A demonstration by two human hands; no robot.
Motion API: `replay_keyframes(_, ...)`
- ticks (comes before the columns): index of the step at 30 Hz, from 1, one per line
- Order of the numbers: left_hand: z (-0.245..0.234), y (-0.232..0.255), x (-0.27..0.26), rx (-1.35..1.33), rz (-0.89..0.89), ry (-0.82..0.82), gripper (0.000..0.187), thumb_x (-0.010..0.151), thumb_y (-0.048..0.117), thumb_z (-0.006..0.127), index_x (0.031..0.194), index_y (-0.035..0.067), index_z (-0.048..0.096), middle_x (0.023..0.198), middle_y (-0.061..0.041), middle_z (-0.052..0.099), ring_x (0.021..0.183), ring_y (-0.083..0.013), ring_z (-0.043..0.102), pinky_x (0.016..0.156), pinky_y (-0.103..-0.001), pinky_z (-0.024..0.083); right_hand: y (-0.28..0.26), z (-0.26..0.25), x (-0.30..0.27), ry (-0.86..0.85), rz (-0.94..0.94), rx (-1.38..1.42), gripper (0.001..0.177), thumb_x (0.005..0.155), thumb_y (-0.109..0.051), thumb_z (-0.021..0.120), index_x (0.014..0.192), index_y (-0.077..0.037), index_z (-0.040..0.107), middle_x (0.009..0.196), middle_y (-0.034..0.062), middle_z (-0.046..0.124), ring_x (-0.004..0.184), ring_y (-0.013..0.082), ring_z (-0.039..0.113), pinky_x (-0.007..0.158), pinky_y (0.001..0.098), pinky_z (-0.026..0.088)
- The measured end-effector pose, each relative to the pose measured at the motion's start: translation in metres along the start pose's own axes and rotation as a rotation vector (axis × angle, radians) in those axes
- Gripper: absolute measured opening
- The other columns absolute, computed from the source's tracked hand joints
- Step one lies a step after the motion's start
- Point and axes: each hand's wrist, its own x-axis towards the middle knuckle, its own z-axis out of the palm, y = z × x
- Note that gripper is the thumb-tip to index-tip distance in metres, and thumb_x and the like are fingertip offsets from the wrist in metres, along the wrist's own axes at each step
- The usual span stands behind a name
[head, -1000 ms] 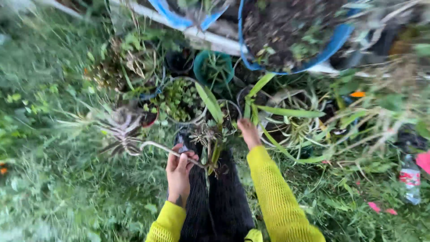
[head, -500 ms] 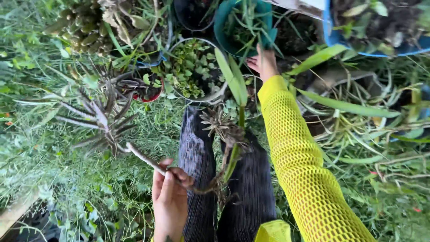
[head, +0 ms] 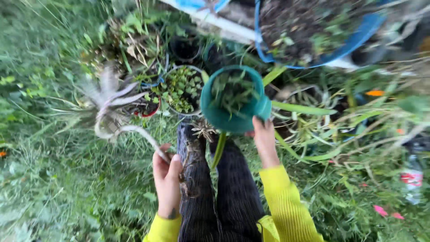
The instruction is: The person tends to various potted plants on the ground, picking up a succulent and planting it into a blue pot filled with soil by hand.
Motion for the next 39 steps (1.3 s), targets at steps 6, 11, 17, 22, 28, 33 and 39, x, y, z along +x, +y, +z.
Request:
replay_keyframes(6,0.030,-0.003,0.016,0.216,0.277,-0.230,0.120,0.082,-0.003,0.073,0.168,0.018,-0.008,0.104,0.000,0.051,0.083,-0.0114,0.052,0.074,-0.025,0.051,-0.065,-0.024,-0.096,-0.098,-0.167,-0.194,0.032,0.099,-0.028,0.061,0.111,0.001,0.067,0.086,0.0087,0.070,0.069,0.0187,0.063,0.062,0.0316,0.051)
replay_keyframes(11,0.042,0.005,0.016,0.204,0.275,-0.231,0.058,0.096,0.015,0.066,0.146,0.007,0.038,0.113,-0.001,0.062,0.097,-0.0125,0.058,0.087,-0.028,0.050,-0.088,-0.016,-0.129,-0.129,-0.398,-0.371,0.035,0.101,-0.033,0.056,0.108,-0.001,0.069,0.080,0.0135,0.068,0.069,0.0232,0.063,0.065,0.0362,0.050)
replay_keyframes(17,-0.015,-0.017,0.027,0.464,0.152,-0.043,0.036,0.108,0.034,0.053,0.116,0.001,0.065,0.093,-0.010,0.064,0.083,-0.0200,0.056,0.076,-0.036,0.047,-0.072,0.035,-0.142,-0.305,-0.248,-0.624,0.045,0.099,-0.045,0.052,0.094,-0.003,0.066,0.075,0.0126,0.072,0.071,0.0282,0.071,0.069,0.0421,0.054)
replay_keyframes(22,-0.066,-0.042,0.017,0.194,0.065,0.040,0.034,0.104,0.031,0.054,0.125,0.005,0.062,0.103,0.002,0.067,0.091,-0.0111,0.059,0.082,-0.029,0.048,-0.032,0.055,-0.141,-0.470,-0.230,-0.699,0.048,0.104,-0.044,0.055,0.091,0.002,0.065,0.075,0.0161,0.069,0.072,0.0315,0.069,0.070,0.0425,0.052)
replay_keyframes(28,-0.068,-0.028,-0.012,0.108,0.029,0.080,0.048,0.106,0.022,0.054,0.150,0.005,0.045,0.093,0.003,0.048,0.074,-0.0069,0.042,0.061,-0.024,0.038,-0.005,0.041,-0.128,-0.471,0.146,-0.238,0.032,0.098,-0.032,0.056,0.107,-0.003,0.065,0.095,0.0086,0.073,0.074,0.0180,0.072,0.064,0.0329,0.062)
replay_keyframes(33,-0.048,-0.005,-0.031,0.156,0.424,0.122,0.065,0.104,0.008,0.053,0.164,0.006,0.026,0.105,0.002,0.049,0.084,-0.0047,0.045,0.074,-0.019,0.041,-0.027,0.011,-0.091,-0.196,0.319,0.042,0.030,0.100,-0.022,0.050,0.117,0.001,0.059,0.103,0.0134,0.077,0.071,0.0210,0.071,0.063,0.0318,0.062)
replay_keyframes(39,-0.045,-0.021,-0.029,0.068,0.363,0.259,0.058,0.105,0.007,0.050,0.158,0.005,0.027,0.096,0.001,0.051,0.073,-0.0051,0.044,0.062,-0.020,0.039,0.035,-0.018,0.049,-0.126,0.255,0.169,0.034,0.104,-0.024,0.047,0.133,-0.007,0.049,0.104,0.0091,0.073,0.084,0.0190,0.072,0.068,0.0314,0.057)
